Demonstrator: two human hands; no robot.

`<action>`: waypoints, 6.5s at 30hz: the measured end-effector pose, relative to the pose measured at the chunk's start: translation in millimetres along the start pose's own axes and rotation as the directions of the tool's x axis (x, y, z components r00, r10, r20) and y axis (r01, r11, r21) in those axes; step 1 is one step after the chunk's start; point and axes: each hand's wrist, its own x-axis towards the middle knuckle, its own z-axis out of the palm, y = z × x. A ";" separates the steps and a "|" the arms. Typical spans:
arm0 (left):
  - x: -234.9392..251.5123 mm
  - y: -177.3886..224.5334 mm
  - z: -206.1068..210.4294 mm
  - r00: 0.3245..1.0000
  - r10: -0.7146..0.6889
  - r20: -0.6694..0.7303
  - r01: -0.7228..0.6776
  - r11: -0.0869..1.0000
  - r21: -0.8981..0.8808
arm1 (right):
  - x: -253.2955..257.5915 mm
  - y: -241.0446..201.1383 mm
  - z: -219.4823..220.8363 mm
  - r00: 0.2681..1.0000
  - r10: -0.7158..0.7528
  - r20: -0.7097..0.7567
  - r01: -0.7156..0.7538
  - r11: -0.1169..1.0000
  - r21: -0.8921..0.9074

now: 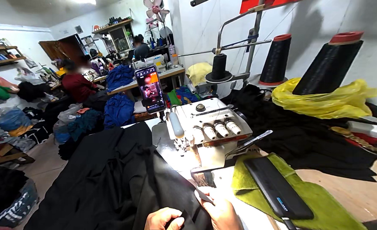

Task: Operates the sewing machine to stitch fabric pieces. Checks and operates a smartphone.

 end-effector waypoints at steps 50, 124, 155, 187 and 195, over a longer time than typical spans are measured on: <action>-0.6 1.5 2.2 1.000 -0.007 -0.012 0.008 0.999 0.035 | 1.8 -2.1 -0.7 1.000 0.017 -0.025 -0.017 1.000 0.003; -1.2 2.2 3.2 1.000 -0.003 -0.023 0.004 0.998 0.060 | -1.0 -2.3 -0.4 0.993 0.042 -0.106 -0.032 0.995 0.091; -1.5 2.5 3.6 1.000 0.001 -0.026 0.001 0.998 0.062 | -1.4 -3.2 -0.2 0.995 0.039 -0.091 -0.034 0.998 0.059; -2.1 2.5 3.9 1.000 0.004 -0.030 -0.001 0.998 0.070 | -2.2 -3.0 0.3 0.995 0.030 -0.094 -0.025 0.999 0.047; -0.8 6.4 2.4 0.999 -0.022 -0.036 0.023 0.999 0.029 | 0.4 1.7 2.7 0.995 -0.001 -0.102 0.004 1.000 0.030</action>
